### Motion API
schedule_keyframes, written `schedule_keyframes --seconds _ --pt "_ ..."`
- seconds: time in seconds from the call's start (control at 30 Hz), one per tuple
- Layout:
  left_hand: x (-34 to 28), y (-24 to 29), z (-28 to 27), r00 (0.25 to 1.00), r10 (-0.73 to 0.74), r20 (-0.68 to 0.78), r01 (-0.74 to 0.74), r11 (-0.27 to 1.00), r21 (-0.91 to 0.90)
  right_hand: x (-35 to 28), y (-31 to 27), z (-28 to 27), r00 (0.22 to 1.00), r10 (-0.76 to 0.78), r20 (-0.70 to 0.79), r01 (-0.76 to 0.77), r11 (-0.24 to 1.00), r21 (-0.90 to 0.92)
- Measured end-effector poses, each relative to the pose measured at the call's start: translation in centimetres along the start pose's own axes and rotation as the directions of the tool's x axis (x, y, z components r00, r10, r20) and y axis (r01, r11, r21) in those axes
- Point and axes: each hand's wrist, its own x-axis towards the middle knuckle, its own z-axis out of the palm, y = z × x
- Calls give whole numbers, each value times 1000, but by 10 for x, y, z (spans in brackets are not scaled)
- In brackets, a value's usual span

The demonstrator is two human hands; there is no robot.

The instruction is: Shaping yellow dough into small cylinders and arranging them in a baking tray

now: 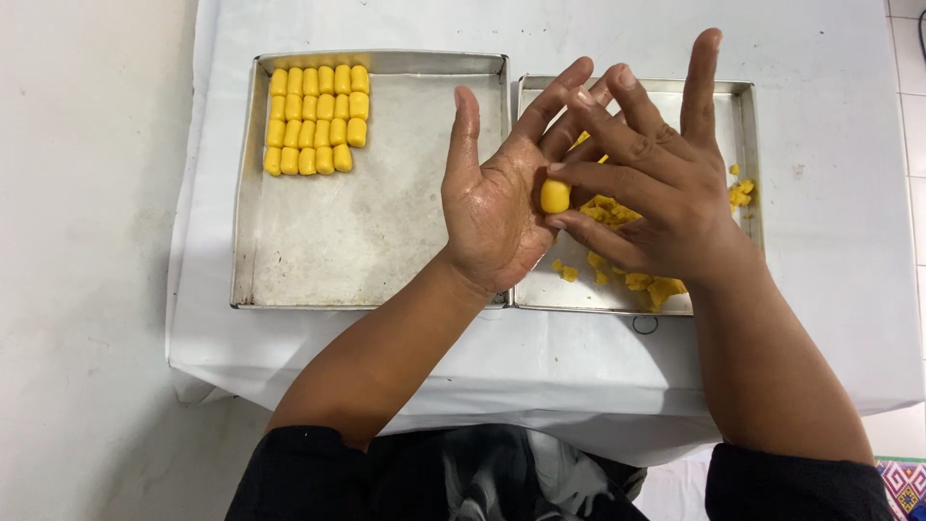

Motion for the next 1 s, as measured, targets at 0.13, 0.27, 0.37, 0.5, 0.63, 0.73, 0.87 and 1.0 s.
schedule_keyframes --seconds 0.13,0.27,0.37,0.5,0.63,0.73,0.87,1.0 --pt "2 1 0 999 50 -3 -50 997 -54 2 -8 3 992 68 108 -57 994 -96" --pt "2 3 1 988 150 -35 -154 968 -200 4 -23 5 970 19 241 1 997 -79" --pt "1 3 1 984 169 -60 -178 964 -199 11 -18 5 975 55 215 -26 990 -136" --pt "3 2 1 974 225 -17 -225 957 -182 13 -35 11 955 -55 292 85 992 -90" --pt "0 5 6 976 216 -35 -218 938 -270 20 -34 4 816 216 537 41 904 -425" --pt "3 6 8 972 234 -23 -230 930 -288 13 -42 11 823 116 556 144 904 -403" --pt "-1 8 8 973 230 -8 -220 924 -314 13 -21 9 905 130 405 176 753 -634" --pt "5 7 6 972 230 -40 -225 877 -425 8 -45 9 870 56 490 264 787 -558"
